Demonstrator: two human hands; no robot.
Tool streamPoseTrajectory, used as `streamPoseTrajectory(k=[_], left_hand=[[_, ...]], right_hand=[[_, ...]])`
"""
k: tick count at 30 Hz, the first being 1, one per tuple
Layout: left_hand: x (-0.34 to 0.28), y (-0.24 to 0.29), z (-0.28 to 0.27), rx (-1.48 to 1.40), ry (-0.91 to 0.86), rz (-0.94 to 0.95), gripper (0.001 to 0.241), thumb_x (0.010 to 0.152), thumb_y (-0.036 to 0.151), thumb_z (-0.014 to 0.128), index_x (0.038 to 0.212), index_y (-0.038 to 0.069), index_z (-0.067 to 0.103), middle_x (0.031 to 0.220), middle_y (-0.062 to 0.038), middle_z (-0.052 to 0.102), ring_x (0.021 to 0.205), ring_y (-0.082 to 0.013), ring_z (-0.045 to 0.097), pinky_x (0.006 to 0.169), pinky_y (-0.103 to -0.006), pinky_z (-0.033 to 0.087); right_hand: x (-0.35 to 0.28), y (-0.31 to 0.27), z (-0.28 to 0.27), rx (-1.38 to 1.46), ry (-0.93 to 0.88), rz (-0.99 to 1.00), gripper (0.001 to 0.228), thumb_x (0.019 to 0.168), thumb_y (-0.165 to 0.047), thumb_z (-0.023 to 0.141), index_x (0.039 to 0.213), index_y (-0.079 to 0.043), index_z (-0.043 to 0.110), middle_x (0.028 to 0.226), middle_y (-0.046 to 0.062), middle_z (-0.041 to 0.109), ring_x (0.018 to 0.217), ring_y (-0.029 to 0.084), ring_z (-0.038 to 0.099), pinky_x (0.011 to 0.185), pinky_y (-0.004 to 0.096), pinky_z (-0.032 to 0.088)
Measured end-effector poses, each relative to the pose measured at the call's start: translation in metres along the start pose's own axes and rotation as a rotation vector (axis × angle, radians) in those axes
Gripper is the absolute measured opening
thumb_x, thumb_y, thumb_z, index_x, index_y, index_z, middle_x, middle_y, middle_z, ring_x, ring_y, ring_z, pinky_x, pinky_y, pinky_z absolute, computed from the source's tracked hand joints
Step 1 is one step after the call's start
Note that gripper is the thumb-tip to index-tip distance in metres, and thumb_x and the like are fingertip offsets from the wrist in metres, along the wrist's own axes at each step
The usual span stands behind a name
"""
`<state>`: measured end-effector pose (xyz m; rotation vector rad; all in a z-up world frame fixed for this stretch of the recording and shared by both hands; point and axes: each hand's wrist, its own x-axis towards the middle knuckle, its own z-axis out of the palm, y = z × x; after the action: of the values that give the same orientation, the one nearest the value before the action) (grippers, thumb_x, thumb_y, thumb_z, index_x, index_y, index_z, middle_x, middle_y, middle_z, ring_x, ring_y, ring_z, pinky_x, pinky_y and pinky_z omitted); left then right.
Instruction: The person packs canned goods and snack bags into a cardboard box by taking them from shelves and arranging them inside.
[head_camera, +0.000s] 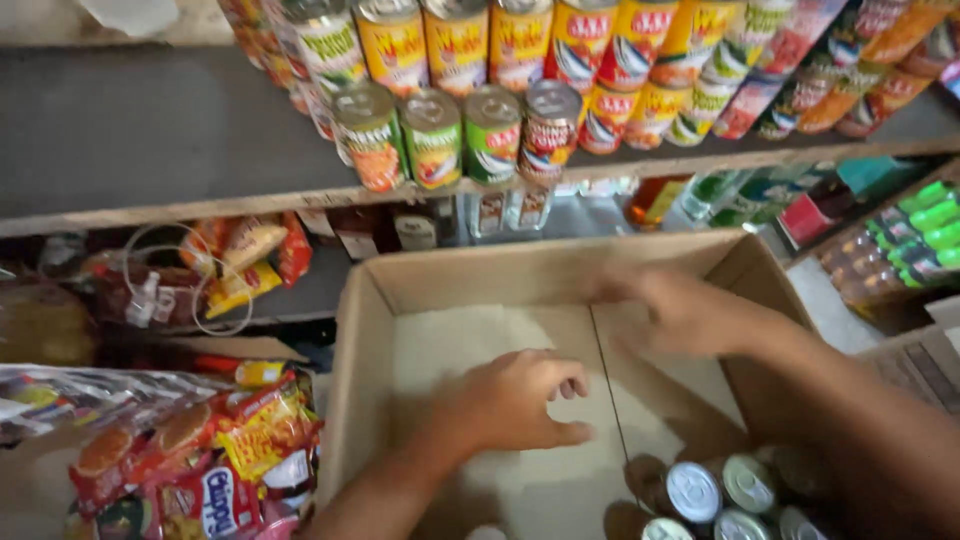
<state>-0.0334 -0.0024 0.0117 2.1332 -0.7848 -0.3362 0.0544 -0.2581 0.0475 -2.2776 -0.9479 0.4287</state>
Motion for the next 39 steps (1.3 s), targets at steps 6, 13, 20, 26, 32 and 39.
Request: streamPoseTrajectory(k=[6, 13, 20, 26, 32, 39], left_hand=[[-0.005, 0.008, 0.040, 0.090, -0.284, 0.257, 0.052, 0.070, 0.051, 0.083, 0.102, 0.013, 0.069, 0.099, -0.011, 0.069, 0.097, -0.0337, 0.066, 0.083, -0.0465, 0.052], [-0.014, 0.013, 0.098, -0.017, -0.464, 0.344, 0.066, 0.066, 0.041, 0.082, 0.124, 0.014, 0.065, 0.110, -0.012, 0.067, 0.101, -0.0355, 0.066, 0.085, -0.0472, 0.053], [-0.033, -0.016, 0.178, 0.174, -0.039, 0.604, 0.047, 0.087, 0.020, 0.070, 0.133, 0.031, 0.066, 0.127, -0.011, 0.061, 0.113, -0.0339, 0.066, 0.098, -0.0460, 0.051], [-0.022, -0.011, 0.165, 0.064, -0.148, 0.481, 0.053, 0.084, 0.027, 0.075, 0.135, 0.021, 0.061, 0.123, -0.014, 0.062, 0.115, -0.0361, 0.064, 0.099, -0.0481, 0.052], [-0.012, -0.016, 0.149, -0.033, -0.293, 0.387, 0.073, 0.070, 0.032, 0.081, 0.137, 0.015, 0.058, 0.122, -0.016, 0.062, 0.110, -0.0388, 0.063, 0.092, -0.0504, 0.053], [0.012, -0.035, 0.123, -0.025, -0.125, 0.297, 0.056, 0.069, 0.039, 0.083, 0.114, 0.012, 0.063, 0.119, -0.014, 0.066, 0.110, -0.0359, 0.067, 0.094, -0.0459, 0.055]], right_hand=[[-0.061, -0.033, 0.032, -0.108, -0.617, 0.109, 0.063, 0.059, -0.024, 0.090, 0.117, -0.008, 0.069, 0.112, 0.015, 0.071, 0.107, 0.035, 0.067, 0.094, 0.041, 0.052], [-0.074, -0.025, 0.069, -0.256, -0.799, 0.339, 0.078, 0.052, -0.025, 0.095, 0.124, -0.018, 0.067, 0.106, 0.010, 0.072, 0.107, 0.033, 0.067, 0.090, 0.045, 0.052], [-0.077, 0.008, 0.089, -0.256, -0.790, 0.181, 0.068, 0.041, -0.017, 0.096, 0.105, -0.013, 0.071, 0.108, 0.014, 0.068, 0.109, 0.035, 0.065, 0.084, 0.044, 0.056], [-0.071, 0.006, 0.056, -0.085, -0.728, 0.147, 0.044, 0.061, -0.014, 0.083, 0.104, -0.014, 0.074, 0.102, 0.010, 0.075, 0.100, 0.030, 0.071, 0.085, 0.042, 0.054], [-0.058, 0.046, 0.041, 0.091, -0.328, 0.028, 0.048, 0.065, 0.003, 0.074, 0.111, -0.010, 0.073, 0.110, 0.011, 0.071, 0.107, 0.029, 0.068, 0.094, 0.039, 0.055], [-0.041, 0.059, 0.056, 0.016, -0.124, -0.104, 0.069, 0.055, 0.000, 0.089, 0.120, -0.010, 0.066, 0.123, 0.018, 0.059, 0.116, 0.039, 0.058, 0.098, 0.045, 0.047]])
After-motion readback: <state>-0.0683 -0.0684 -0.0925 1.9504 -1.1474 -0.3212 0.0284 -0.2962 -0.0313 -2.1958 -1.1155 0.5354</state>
